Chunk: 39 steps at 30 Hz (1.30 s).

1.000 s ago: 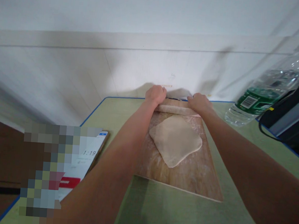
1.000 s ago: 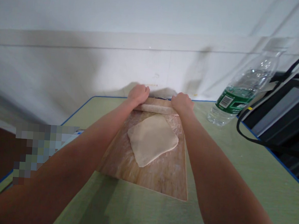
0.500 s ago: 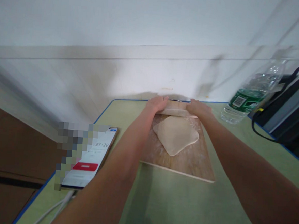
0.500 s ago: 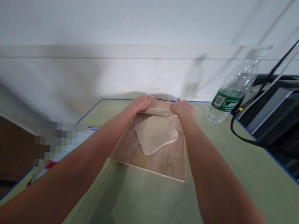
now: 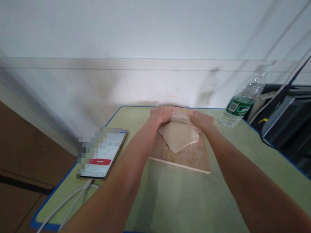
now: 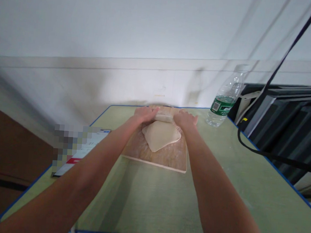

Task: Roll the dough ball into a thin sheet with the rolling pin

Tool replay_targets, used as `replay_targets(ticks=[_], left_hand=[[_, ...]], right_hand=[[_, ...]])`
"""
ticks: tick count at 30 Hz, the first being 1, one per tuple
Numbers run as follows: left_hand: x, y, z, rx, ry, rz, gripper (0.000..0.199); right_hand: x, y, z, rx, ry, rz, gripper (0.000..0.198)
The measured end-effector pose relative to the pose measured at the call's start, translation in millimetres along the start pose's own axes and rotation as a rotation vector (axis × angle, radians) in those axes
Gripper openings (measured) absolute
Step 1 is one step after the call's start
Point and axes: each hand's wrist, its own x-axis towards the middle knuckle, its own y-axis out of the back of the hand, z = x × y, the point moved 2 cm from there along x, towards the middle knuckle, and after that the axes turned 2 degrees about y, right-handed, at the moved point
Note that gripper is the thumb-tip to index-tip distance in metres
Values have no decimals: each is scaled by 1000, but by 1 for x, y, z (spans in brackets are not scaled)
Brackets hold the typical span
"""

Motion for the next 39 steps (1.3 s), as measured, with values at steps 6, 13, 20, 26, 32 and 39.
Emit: replay_targets(ticks=[6, 13, 20, 26, 32, 39], left_hand=[[-20, 4, 3, 89, -5, 47, 69], [-36, 6, 4, 85, -26, 75, 62], [-49, 5, 1, 70, -64, 110, 61], [-65, 3, 0, 28, -81, 127, 56], [-78, 13, 5, 118, -86, 88, 62], [-87, 27, 13, 115, -62, -73, 71]], right_hand=[[-21, 5, -3, -29, 29, 28, 51], [-44, 13, -8, -135, 71, 13, 49], [-55, 10, -7, -133, 76, 76, 52], [-66, 8, -5, -85, 101, 151, 51], [-79, 7, -3, -74, 129, 219, 49], [-97, 18, -2, -18, 55, 158, 48]])
